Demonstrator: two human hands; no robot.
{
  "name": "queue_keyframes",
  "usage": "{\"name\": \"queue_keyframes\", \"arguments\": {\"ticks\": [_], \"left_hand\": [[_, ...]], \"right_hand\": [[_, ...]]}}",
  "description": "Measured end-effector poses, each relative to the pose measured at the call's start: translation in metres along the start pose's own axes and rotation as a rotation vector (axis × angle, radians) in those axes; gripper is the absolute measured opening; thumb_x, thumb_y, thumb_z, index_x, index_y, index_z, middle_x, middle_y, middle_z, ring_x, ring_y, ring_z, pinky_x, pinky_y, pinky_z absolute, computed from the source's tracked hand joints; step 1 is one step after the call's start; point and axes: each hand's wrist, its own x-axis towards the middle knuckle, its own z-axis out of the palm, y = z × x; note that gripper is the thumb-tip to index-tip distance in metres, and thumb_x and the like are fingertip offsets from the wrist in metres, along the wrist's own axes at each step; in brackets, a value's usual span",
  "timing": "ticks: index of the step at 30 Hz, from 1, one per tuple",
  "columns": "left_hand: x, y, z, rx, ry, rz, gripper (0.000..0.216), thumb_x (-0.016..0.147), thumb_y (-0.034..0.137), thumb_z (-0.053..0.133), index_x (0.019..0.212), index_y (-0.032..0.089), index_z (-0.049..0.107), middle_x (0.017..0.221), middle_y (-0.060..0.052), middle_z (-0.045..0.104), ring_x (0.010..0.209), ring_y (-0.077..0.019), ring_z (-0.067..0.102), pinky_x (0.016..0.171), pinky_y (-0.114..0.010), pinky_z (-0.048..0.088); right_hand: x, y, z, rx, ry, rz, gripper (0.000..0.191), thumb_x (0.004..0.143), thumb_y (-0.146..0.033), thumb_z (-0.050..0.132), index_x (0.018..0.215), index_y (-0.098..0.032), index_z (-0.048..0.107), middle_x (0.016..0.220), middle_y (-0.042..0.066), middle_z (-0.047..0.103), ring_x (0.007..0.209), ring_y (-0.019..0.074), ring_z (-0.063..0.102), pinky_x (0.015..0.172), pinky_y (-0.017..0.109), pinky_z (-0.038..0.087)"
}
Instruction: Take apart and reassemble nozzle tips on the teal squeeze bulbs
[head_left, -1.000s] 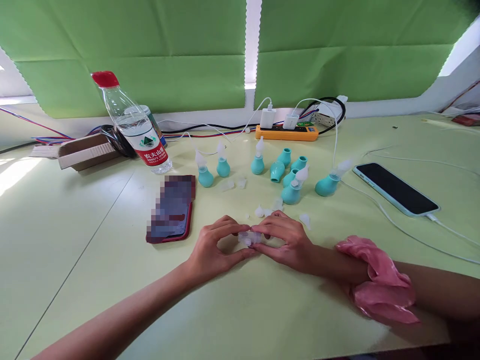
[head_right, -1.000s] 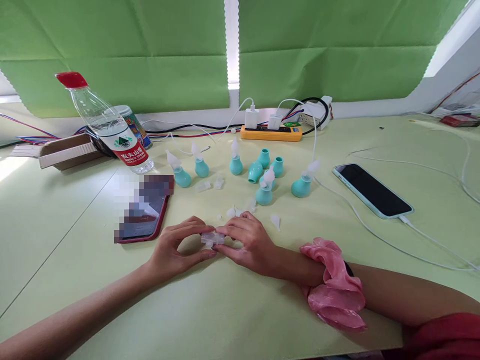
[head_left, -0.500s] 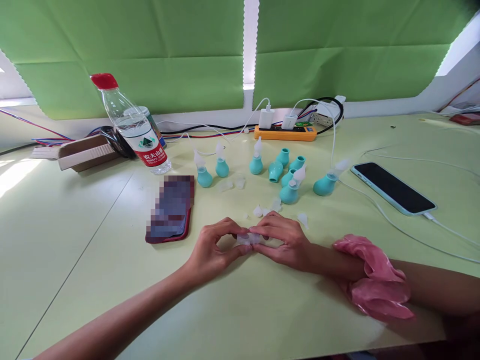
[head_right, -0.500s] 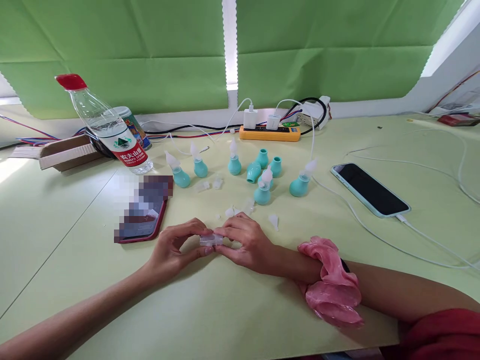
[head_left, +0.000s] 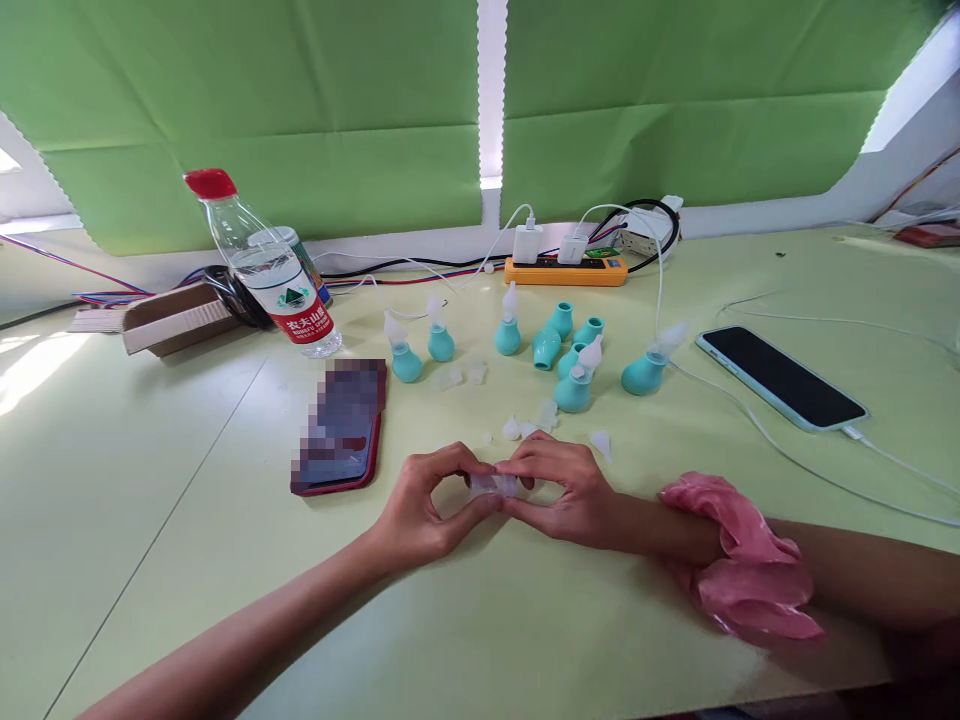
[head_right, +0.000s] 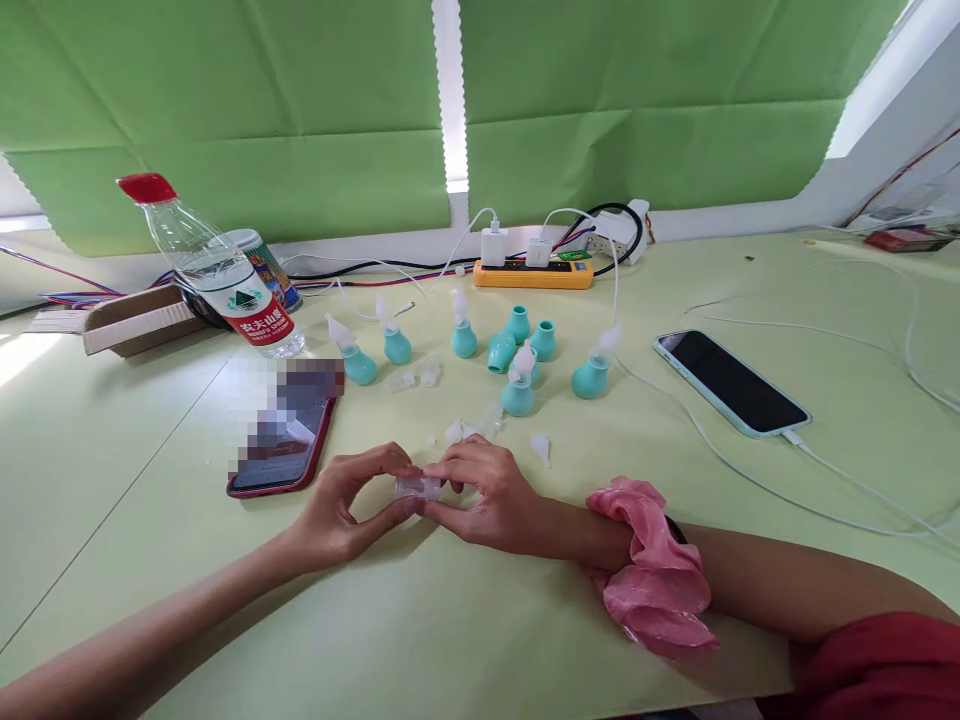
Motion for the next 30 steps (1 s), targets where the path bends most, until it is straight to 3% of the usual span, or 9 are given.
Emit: {"name": "queue_keyframes", "arguments": {"ticks": [4, 6, 10, 12, 17, 21, 24, 27, 30], "left_hand": [[0.030, 0.015, -0.015, 0.257, -0.132, 0.236, 0.015, 0.076, 0.018, 0.046, 0.081, 0.013, 0.059, 0.071, -0.005, 0.059, 0.064, -0.0139, 0.054, 0.060, -0.026, 0.044], [0.057, 0.018, -0.018, 0.432, -0.129, 0.328, 0.029, 0.079, 0.017, 0.042, 0.105, 0.014, 0.052, 0.074, -0.005, 0.060, 0.065, -0.0140, 0.055, 0.061, -0.026, 0.043], [0.117, 0.006, -0.002, 1.026, -0.214, 0.300, 0.051, 0.073, 0.001, 0.039, 0.120, 0.021, 0.042, 0.055, -0.002, 0.055, 0.056, -0.0196, 0.056, 0.051, -0.027, 0.036], [0.139, -0.005, 0.012, 1.101, -0.288, 0.296, 0.052, 0.071, -0.003, 0.039, 0.117, 0.022, 0.044, 0.055, -0.003, 0.056, 0.055, -0.0208, 0.057, 0.052, -0.027, 0.034], [0.166, -0.026, 0.034, 1.101, -0.303, 0.318, 0.034, 0.076, -0.001, 0.041, 0.103, 0.016, 0.053, 0.057, -0.006, 0.057, 0.060, -0.0229, 0.059, 0.053, -0.028, 0.033], [0.164, -0.028, 0.030, 1.088, -0.257, 0.321, 0.033, 0.075, 0.002, 0.042, 0.103, 0.015, 0.053, 0.055, -0.005, 0.057, 0.062, -0.0229, 0.059, 0.052, -0.027, 0.034], [0.144, -0.017, 0.018, 1.063, -0.166, 0.307, 0.026, 0.078, 0.017, 0.044, 0.102, 0.014, 0.054, 0.062, -0.006, 0.059, 0.061, -0.0213, 0.058, 0.052, -0.027, 0.037], [0.107, 0.003, 0.001, 0.997, -0.008, 0.303, 0.032, 0.079, 0.030, 0.043, 0.105, 0.013, 0.052, 0.089, -0.012, 0.057, 0.072, -0.0206, 0.057, 0.058, -0.031, 0.042], [0.064, 0.017, -0.010, 0.590, 0.245, 0.312, 0.021, 0.070, 0.027, 0.055, 0.088, 0.015, 0.058, 0.099, -0.011, 0.054, 0.092, -0.0211, 0.054, 0.076, -0.032, 0.044]], "right_hand": [[0.003, -0.004, -0.001, 0.020, 0.049, -0.023, 0.013, 0.067, -0.021, 0.063, 0.078, -0.016, 0.057, 0.056, 0.000, 0.055, 0.052, 0.0101, 0.049, 0.054, 0.024, 0.042], [0.003, -0.006, -0.003, -0.001, 0.031, -0.041, 0.011, 0.067, -0.021, 0.061, 0.075, -0.016, 0.055, 0.055, -0.001, 0.054, 0.050, 0.0103, 0.048, 0.056, 0.026, 0.042], [0.002, -0.009, -0.007, -0.002, -0.052, -0.033, 0.008, 0.067, -0.021, 0.056, 0.069, -0.017, 0.050, 0.054, -0.001, 0.051, 0.050, 0.0111, 0.045, 0.056, 0.028, 0.040], [0.003, -0.009, -0.008, 0.005, -0.080, -0.026, 0.008, 0.067, -0.022, 0.054, 0.067, -0.017, 0.048, 0.054, -0.001, 0.049, 0.051, 0.0111, 0.044, 0.054, 0.027, 0.039], [0.004, -0.008, -0.010, -0.012, -0.106, -0.046, 0.010, 0.071, -0.026, 0.052, 0.070, -0.017, 0.048, 0.058, 0.000, 0.049, 0.054, 0.0116, 0.045, 0.054, 0.026, 0.039], [0.004, -0.009, -0.011, -0.019, -0.069, 0.007, 0.010, 0.075, -0.026, 0.052, 0.078, -0.017, 0.050, 0.062, 0.001, 0.054, 0.057, 0.0118, 0.049, 0.054, 0.024, 0.041], [0.003, -0.010, -0.012, 0.008, -0.006, 0.035, 0.011, 0.076, -0.024, 0.052, 0.084, -0.017, 0.051, 0.064, 0.001, 0.057, 0.057, 0.0110, 0.052, 0.055, 0.022, 0.043], [0.001, -0.010, -0.012, 0.046, 0.029, 0.054, 0.013, 0.077, -0.021, 0.052, 0.090, -0.017, 0.051, 0.072, 0.002, 0.061, 0.063, 0.0114, 0.057, 0.062, 0.022, 0.046], [-0.004, -0.008, -0.011, 0.117, 0.038, 0.140, 0.014, 0.080, -0.023, 0.049, 0.093, -0.019, 0.047, 0.078, 0.004, 0.060, 0.069, 0.0131, 0.057, 0.063, 0.024, 0.047]]}}
